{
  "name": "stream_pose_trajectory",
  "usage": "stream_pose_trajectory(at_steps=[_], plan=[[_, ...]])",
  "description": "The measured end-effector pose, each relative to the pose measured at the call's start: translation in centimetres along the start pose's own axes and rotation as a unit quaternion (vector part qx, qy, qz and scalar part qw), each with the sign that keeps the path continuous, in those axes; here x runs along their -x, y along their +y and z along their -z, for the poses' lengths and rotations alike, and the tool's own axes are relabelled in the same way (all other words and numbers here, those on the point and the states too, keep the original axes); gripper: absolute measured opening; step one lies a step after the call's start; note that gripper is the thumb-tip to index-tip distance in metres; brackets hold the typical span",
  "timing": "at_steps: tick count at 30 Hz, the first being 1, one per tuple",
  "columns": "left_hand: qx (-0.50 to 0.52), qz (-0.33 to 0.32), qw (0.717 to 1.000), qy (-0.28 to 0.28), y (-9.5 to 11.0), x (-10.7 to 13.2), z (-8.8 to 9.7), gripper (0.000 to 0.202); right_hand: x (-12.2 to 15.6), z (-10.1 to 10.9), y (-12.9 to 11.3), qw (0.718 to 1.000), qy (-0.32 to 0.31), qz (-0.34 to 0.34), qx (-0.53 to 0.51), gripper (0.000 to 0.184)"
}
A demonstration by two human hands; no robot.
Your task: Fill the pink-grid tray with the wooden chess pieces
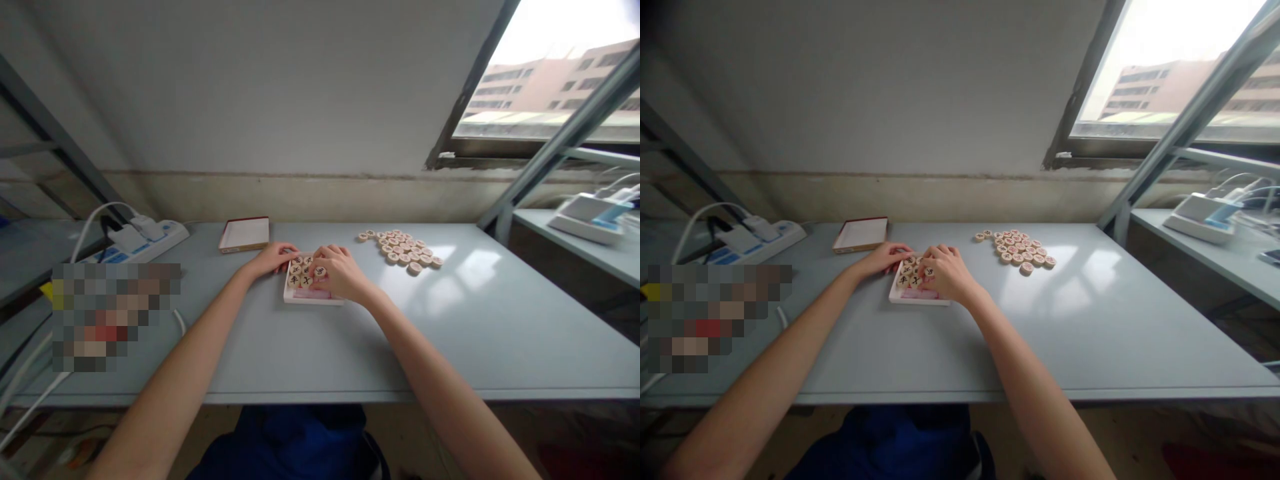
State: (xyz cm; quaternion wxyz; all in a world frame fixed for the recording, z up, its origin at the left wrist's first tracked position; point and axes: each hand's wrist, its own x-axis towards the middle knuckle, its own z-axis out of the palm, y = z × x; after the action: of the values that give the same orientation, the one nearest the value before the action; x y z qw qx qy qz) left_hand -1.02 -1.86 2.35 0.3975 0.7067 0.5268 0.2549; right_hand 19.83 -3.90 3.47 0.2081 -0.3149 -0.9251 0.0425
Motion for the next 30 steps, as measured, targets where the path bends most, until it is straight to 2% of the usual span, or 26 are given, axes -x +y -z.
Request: stream_pose_trajectory(at_steps=[4, 7, 9, 11, 12, 14, 17, 21, 23, 30], plan=[[-0.004, -0.001, 1.000, 0.002, -0.1, -0.1, 0.0, 0.039, -0.2, 0.1, 0.1, 1.000, -0.001, -0.002, 0.004, 0.014], [-0.005, 0.000, 1.000, -0.002, -0.2, -0.2, 0.0, 0.040, -0.2, 0.5, 1.7, 0.999, 0.019, -0.032, 0.003, 0.016], [-0.001, -0.001, 1.000, -0.004, -0.3, -0.2, 0.0, 0.041, 0.3, 0.8, 3.6, 0.990, 0.078, -0.113, 0.040, 0.020], [0.002, -0.002, 1.000, -0.006, -0.4, -0.2, 0.0, 0.041, 1.1, 0.8, 5.7, 0.959, 0.141, -0.220, 0.108, 0.026], [0.002, -0.003, 1.000, -0.004, -0.5, -0.2, -0.1, 0.040, 1.6, 0.7, 6.7, 0.943, 0.152, -0.261, 0.142, 0.030], [0.002, -0.006, 1.000, 0.007, -0.7, -0.3, -0.1, 0.040, 2.5, 0.2, 8.0, 0.925, 0.126, -0.305, 0.188, 0.037], [0.020, -0.008, 0.999, 0.034, -1.1, -0.6, 0.0, 0.040, 3.0, -0.3, 8.3, 0.927, 0.065, -0.300, 0.216, 0.036], [0.079, 0.004, 0.994, 0.072, -1.4, -0.7, 0.2, 0.032, 2.5, -0.3, 6.8, 0.942, 0.067, -0.239, 0.226, 0.028], [0.088, -0.001, 0.993, 0.075, -1.4, -0.6, 0.3, 0.028, 2.2, -0.1, 6.1, 0.951, 0.068, -0.220, 0.209, 0.025], [0.065, -0.033, 0.994, 0.076, -1.5, -0.6, 0.0, 0.018, 1.6, 0.4, 5.2, 0.965, 0.039, -0.230, 0.122, 0.021]])
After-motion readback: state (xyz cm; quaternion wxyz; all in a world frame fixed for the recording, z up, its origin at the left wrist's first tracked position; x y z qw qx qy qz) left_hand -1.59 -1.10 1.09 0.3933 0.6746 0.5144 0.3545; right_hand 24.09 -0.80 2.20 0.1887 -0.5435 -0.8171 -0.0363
